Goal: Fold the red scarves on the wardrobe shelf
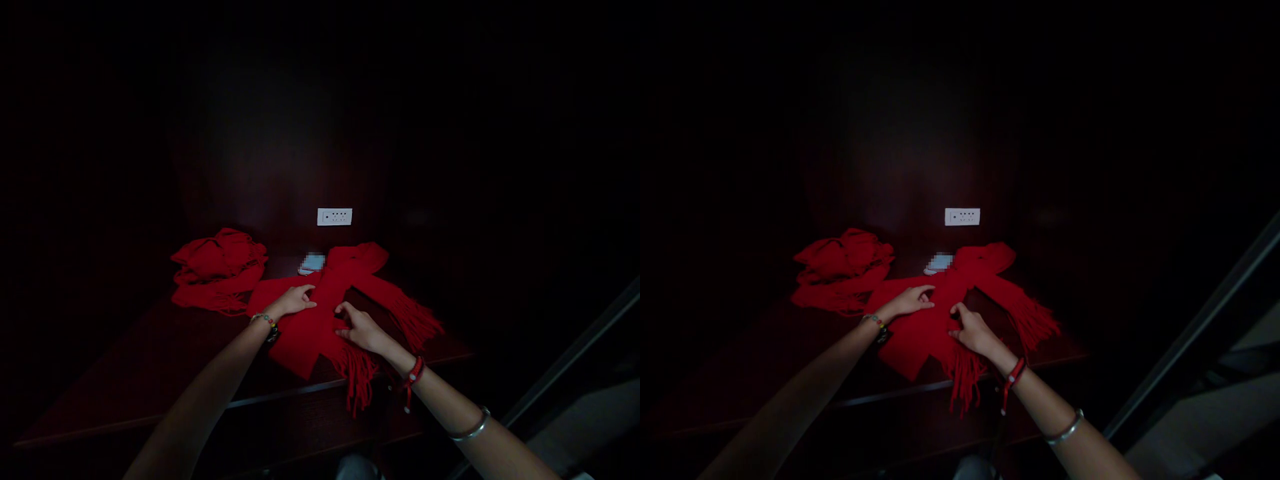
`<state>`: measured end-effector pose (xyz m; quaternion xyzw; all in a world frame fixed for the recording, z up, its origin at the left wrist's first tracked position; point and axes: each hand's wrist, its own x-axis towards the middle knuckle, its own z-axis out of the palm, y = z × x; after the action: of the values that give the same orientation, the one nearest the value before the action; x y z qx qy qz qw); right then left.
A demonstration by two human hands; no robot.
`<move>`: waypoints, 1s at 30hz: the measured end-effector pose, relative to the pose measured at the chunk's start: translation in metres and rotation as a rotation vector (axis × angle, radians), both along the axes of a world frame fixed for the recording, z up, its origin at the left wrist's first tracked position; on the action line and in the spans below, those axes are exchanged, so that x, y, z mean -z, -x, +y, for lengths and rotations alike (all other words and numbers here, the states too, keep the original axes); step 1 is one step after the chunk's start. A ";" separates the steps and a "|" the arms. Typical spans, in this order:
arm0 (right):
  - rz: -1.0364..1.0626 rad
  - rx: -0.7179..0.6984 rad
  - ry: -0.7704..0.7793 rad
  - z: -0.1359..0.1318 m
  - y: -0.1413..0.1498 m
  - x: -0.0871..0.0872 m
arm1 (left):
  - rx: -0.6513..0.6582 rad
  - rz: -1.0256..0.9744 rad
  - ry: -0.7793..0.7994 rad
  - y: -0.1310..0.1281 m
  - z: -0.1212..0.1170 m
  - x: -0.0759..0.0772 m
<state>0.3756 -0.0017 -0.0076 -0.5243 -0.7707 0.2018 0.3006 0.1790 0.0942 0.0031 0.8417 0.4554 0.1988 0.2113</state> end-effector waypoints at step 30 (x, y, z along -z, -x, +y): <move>0.287 -0.064 0.446 -0.025 -0.056 -0.030 | -0.179 0.054 0.057 0.036 -0.087 -0.006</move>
<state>0.4318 -0.0272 0.0226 -0.5191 -0.6729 0.4482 0.2773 0.1425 0.0072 0.0095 0.7965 0.5397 0.1809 0.2042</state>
